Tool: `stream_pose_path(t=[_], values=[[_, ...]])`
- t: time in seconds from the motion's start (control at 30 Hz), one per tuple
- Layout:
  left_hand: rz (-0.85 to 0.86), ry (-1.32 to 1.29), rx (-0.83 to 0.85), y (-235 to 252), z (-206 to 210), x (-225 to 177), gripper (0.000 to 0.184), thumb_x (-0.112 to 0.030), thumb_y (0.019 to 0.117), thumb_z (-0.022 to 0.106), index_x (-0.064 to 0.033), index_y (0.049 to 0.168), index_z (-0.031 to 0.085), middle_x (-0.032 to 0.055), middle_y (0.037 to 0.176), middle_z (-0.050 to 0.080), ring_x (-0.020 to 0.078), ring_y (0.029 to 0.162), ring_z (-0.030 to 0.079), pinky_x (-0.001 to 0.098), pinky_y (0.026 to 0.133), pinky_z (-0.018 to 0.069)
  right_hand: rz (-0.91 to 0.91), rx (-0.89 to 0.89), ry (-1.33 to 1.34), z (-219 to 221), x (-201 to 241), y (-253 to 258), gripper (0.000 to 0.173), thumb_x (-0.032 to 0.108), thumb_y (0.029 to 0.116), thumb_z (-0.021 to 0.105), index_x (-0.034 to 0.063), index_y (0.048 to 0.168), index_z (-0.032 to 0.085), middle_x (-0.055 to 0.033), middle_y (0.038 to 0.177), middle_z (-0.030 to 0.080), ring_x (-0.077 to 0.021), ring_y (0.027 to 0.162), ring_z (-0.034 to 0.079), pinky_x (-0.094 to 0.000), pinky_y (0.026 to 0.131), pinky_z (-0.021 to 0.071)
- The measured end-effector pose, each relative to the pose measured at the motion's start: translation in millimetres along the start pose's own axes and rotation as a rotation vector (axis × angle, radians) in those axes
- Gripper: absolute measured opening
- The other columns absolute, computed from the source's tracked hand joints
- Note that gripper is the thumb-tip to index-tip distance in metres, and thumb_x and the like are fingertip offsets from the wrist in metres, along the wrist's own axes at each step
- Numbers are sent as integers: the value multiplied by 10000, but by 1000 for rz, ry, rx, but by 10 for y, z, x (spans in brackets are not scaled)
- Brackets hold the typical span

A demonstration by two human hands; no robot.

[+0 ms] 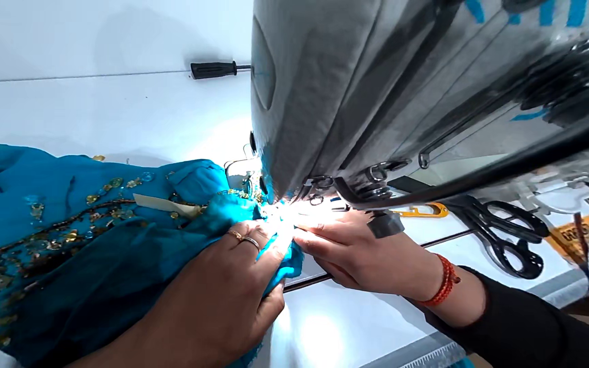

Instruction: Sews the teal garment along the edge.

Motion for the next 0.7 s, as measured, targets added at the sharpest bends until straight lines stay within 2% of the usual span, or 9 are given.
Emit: stream_pose_path(t=[0.23,0.4,0.7], values=[[-1,19,-7,18,-3,-8,470,-388,953,403,-152,1096,784,87,1076,753,274,1093,694,361,872,560,-9,-7,13,2,-8,0,284,128,961,512,134,1090,765,-67,1059,766,-176,858,709,-310,673,523],[0,20,-1,24,-4,7,469,-395,938,414,-160,1102,786,83,1093,752,268,1102,691,361,868,560,-1,11,20,7,-8,-4,294,129,970,508,134,1112,765,-63,1088,766,-180,897,715,-321,704,533],[-5,24,-6,29,-9,18,478,-404,942,412,-146,1084,789,92,1084,755,279,1092,697,379,868,564,16,-13,8,6,-9,2,297,132,968,510,143,1103,774,-57,1064,771,-180,881,716,-328,696,530]])
Point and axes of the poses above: each hand's wrist, its own y-axis towards the middle knuckle, its own z-axis out of the palm, x = y × z, the point moved 4 cm from there along y, towards the middle knuckle
